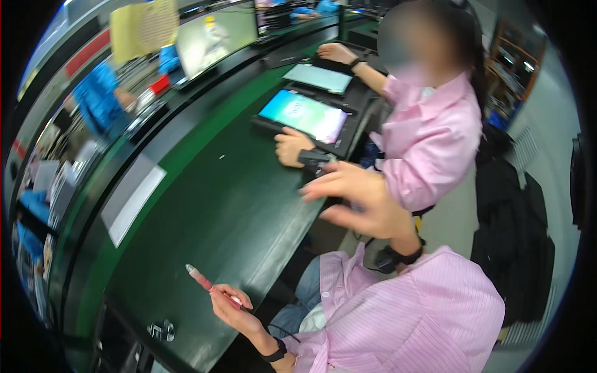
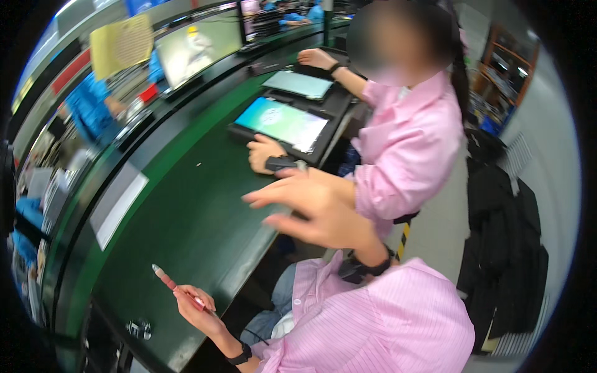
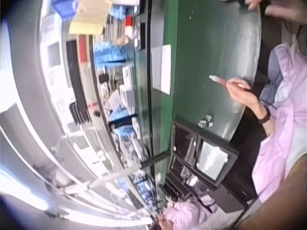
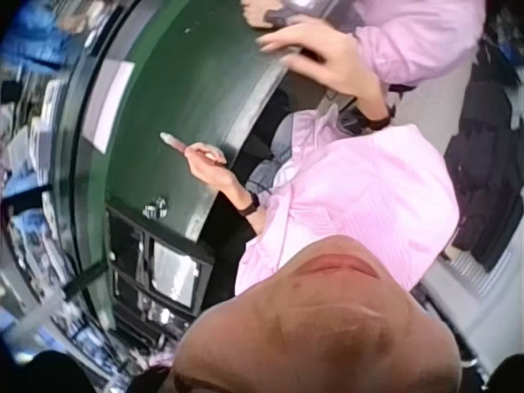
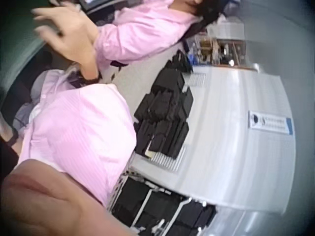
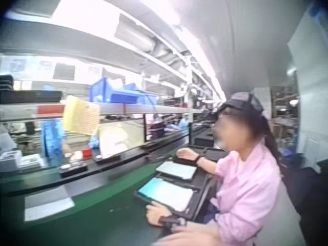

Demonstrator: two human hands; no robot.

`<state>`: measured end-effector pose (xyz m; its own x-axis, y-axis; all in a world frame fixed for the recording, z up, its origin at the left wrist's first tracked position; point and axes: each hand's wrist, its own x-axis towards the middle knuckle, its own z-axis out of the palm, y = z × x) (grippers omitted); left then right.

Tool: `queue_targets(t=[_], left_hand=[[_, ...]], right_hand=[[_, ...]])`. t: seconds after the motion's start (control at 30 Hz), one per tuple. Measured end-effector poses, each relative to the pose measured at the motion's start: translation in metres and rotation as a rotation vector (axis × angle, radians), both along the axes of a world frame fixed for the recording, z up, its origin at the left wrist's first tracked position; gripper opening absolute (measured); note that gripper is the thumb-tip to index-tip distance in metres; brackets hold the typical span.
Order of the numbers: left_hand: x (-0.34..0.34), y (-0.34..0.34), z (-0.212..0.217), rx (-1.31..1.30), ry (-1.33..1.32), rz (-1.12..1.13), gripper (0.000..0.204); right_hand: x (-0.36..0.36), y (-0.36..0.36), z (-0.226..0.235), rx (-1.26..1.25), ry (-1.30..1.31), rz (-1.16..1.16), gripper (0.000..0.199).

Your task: The recorder and coworkers are performing final assembly, cleaning, and inspection tasks on tablets at a production line station.

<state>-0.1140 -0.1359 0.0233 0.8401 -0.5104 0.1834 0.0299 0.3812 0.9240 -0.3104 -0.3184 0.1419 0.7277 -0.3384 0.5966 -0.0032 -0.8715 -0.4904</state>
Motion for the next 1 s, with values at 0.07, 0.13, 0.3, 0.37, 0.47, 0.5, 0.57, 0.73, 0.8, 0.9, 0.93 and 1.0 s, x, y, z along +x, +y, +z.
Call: queue_targets(t=[0.07, 0.13, 0.3, 0.37, 0.47, 0.5, 0.57, 0.73, 0.8, 0.9, 0.93, 1.0], left_hand=[[-0.01, -0.019, -0.001, -0.006, -0.012, -0.114, 0.04], [-0.015, -0.028, -0.006, -0.001, 0.0, -0.15, 0.041], [-0.023, -0.035, -0.009, 0.055, 0.004, -0.219, 0.041], [-0.018, -0.031, -0.012, 0.104, 0.024, -0.166, 0.041], [-0.02, -0.013, -0.006, 0.076, 0.01, -0.121, 0.041], [-0.022, -0.008, -0.006, 0.094, 0.01, -0.1, 0.041], [-0.027, 0.002, -0.007, 0.114, 0.004, -0.065, 0.042], [-0.048, 0.021, -0.006, 0.101, -0.034, 0.054, 0.041], [-0.058, 0.021, -0.005, 0.107, -0.051, 0.069, 0.041], [-0.075, 0.012, -0.003, 0.11, -0.097, 0.045, 0.04], [-0.073, 0.015, -0.003, 0.099, -0.114, 0.047, 0.04], [-0.08, 0.022, 0.006, 0.067, -0.133, 0.0, 0.041]], right_hand=[[-0.075, 0.005, -0.001, -0.189, -0.136, -0.494, 0.024], [-0.131, 0.007, -0.014, -0.241, -0.23, -0.83, 0.02], [-0.188, -0.007, -0.045, -0.306, -0.429, -1.022, 0.016], [-0.182, -0.026, -0.056, -0.22, -0.389, -1.143, 0.013], [-0.19, -0.06, -0.074, -0.416, -0.54, -1.185, 0.01], [-0.186, -0.065, -0.076, -0.578, -0.53, -1.243, 0.01], [-0.181, -0.071, -0.078, -0.579, -0.554, -1.255, 0.009], [-0.179, -0.076, -0.069, -0.792, -0.606, -1.121, 0.009], [-0.161, -0.051, -0.038, -0.639, -0.683, -0.838, 0.008], [-0.143, 0.002, 0.042, -0.649, -0.763, -0.126, 0.062], [-0.127, -0.001, 0.034, -0.601, -0.794, -0.083, 0.062], [-0.111, 0.006, 0.043, -0.549, -0.816, -0.077, 0.064]])
